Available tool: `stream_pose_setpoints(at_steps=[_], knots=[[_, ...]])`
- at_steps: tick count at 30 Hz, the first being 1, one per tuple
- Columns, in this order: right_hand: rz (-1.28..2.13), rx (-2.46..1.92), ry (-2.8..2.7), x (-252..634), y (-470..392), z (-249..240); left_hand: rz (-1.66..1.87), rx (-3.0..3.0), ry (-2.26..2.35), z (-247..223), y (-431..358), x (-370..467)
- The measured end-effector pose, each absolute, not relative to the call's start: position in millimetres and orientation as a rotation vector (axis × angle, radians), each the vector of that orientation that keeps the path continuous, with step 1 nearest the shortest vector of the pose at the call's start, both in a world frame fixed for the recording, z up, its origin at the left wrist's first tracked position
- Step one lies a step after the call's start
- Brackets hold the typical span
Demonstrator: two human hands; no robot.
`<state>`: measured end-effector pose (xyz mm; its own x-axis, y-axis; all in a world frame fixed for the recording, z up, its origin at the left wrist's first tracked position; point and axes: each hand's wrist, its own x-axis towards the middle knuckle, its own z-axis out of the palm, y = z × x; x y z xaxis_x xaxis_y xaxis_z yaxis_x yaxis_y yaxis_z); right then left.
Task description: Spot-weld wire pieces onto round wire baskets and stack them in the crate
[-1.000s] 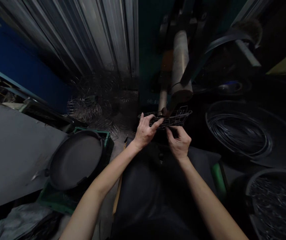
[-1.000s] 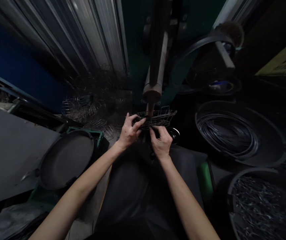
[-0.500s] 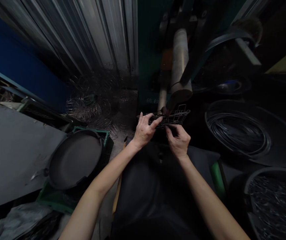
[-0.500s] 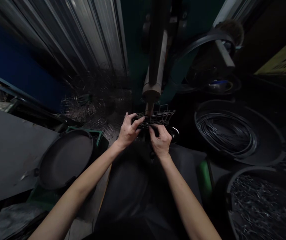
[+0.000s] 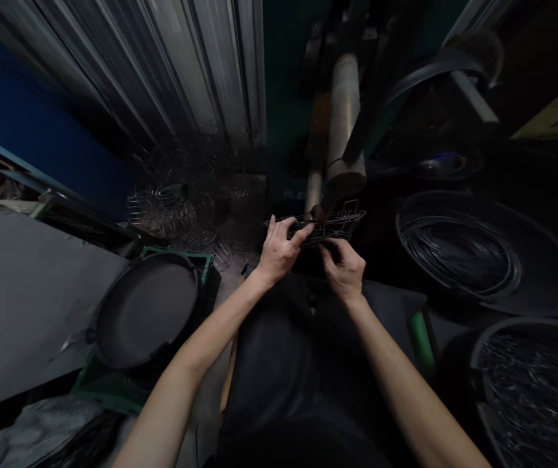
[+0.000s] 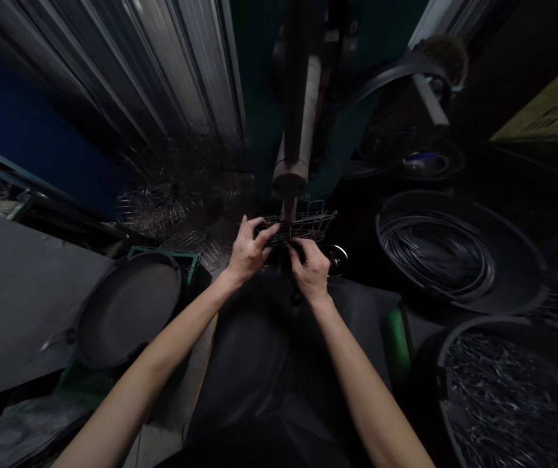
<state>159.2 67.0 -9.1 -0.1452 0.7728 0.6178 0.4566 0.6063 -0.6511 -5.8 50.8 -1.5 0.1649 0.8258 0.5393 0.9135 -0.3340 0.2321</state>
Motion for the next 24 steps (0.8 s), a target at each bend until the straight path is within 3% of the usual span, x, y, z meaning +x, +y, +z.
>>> stream_pose_setpoints(at_steps=[24], knots=[[0.412, -1.022, -1.723, 156.5, 66.0, -13.4, -0.893, -2.257, -1.649, -5.0, 52.9, -8.7]])
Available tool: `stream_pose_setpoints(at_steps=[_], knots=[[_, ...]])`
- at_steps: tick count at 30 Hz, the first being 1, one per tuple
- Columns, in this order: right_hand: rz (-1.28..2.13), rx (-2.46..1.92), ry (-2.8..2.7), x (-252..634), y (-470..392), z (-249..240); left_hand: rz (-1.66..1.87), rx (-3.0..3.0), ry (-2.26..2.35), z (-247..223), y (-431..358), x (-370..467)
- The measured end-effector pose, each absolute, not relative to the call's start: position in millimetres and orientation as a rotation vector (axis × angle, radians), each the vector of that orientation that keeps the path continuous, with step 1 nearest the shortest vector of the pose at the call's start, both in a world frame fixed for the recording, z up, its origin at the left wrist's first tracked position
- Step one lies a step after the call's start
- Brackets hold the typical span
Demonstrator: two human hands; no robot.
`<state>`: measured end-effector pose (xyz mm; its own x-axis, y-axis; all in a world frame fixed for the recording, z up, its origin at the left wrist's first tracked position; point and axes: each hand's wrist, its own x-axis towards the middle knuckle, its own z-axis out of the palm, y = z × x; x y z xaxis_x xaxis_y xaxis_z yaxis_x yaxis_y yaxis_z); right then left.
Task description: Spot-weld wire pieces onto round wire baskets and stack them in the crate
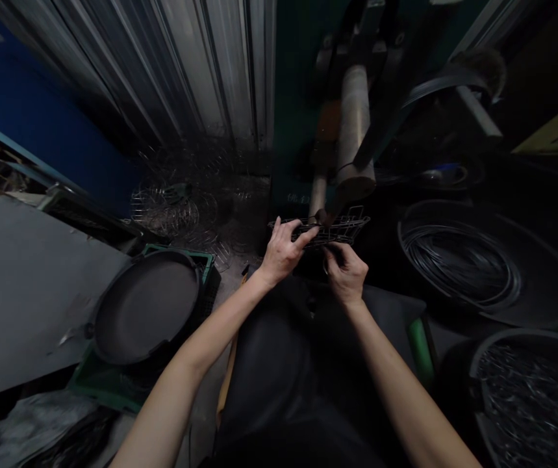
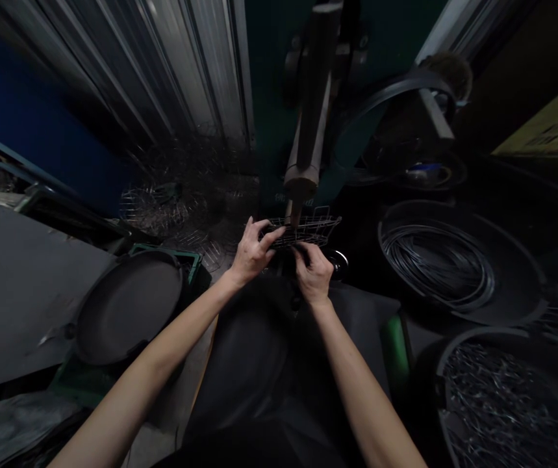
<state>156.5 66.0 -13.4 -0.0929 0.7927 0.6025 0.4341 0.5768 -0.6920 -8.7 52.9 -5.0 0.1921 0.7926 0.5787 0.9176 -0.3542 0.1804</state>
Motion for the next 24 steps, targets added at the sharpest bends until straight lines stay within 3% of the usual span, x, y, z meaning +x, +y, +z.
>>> stream_pose_setpoints(at_steps=[24], knots=[[0.387, -0.99, -1.732, 157, 65, -6, -0.933, -2.305, -1.738, 7, 49, -8]])
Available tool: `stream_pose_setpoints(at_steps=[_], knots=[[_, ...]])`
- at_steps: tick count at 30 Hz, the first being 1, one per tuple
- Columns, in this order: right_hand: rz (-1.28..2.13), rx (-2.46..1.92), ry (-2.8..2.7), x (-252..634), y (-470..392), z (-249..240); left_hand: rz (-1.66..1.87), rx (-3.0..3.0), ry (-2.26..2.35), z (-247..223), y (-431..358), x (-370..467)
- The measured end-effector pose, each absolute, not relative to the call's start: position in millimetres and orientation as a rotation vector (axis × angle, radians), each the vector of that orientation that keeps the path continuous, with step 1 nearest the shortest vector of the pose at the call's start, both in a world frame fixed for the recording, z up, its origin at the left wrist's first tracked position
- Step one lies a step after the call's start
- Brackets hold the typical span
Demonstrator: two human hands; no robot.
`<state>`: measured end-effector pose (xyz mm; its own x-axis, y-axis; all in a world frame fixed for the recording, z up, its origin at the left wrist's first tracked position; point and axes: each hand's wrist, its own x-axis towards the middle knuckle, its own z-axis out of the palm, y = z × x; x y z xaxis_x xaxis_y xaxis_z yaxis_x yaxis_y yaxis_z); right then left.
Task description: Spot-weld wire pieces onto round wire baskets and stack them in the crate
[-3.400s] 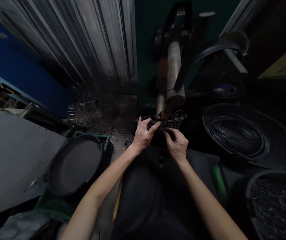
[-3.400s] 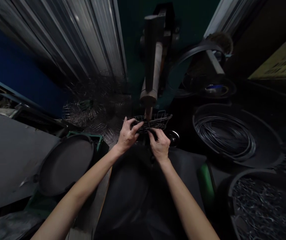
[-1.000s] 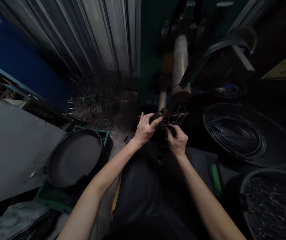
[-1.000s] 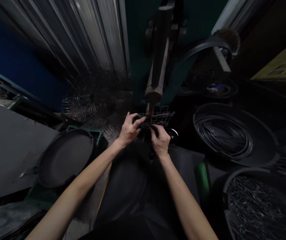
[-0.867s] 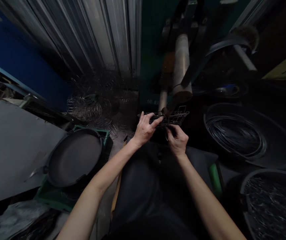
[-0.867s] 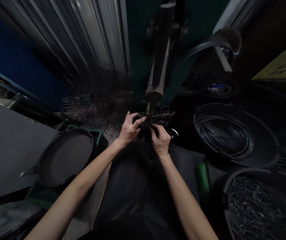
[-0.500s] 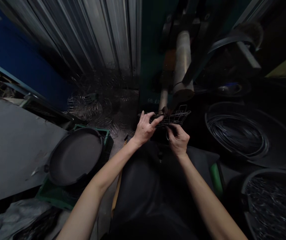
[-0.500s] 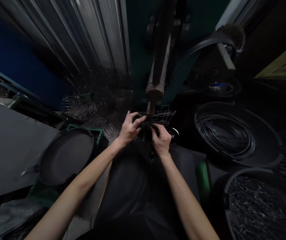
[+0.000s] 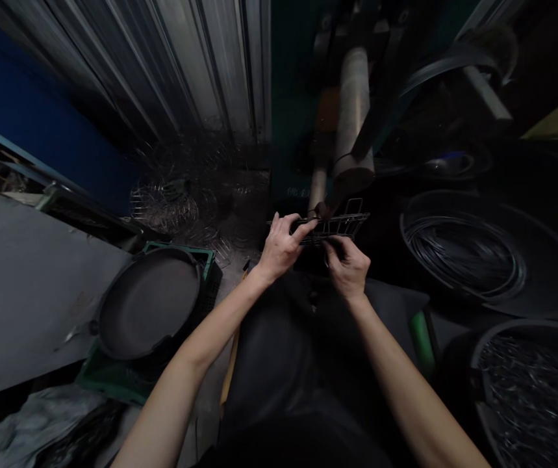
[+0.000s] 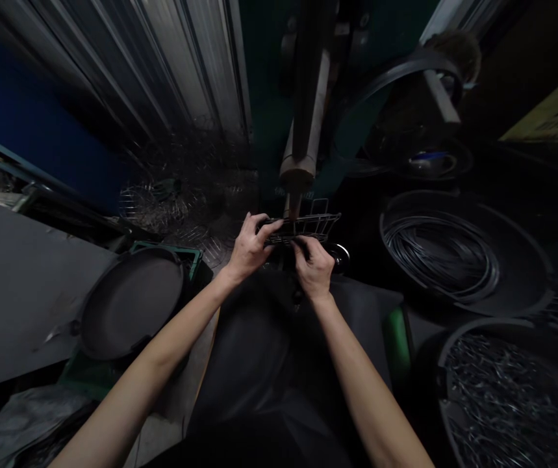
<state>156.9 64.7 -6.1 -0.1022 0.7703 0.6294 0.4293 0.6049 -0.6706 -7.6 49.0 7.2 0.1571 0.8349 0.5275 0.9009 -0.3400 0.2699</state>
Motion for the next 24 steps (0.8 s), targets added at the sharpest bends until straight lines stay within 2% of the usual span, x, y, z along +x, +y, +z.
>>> stream_pose_setpoints(at_steps=[12, 24], knots=[[0.305, -0.95, -1.761, 157, 68, -16, -0.872, -2.235, -1.592, -3, 53, -11], [0.345, -1.016, -1.748, 158, 70, -22, -0.838, -2.269, -1.648, -1, 52, -12]])
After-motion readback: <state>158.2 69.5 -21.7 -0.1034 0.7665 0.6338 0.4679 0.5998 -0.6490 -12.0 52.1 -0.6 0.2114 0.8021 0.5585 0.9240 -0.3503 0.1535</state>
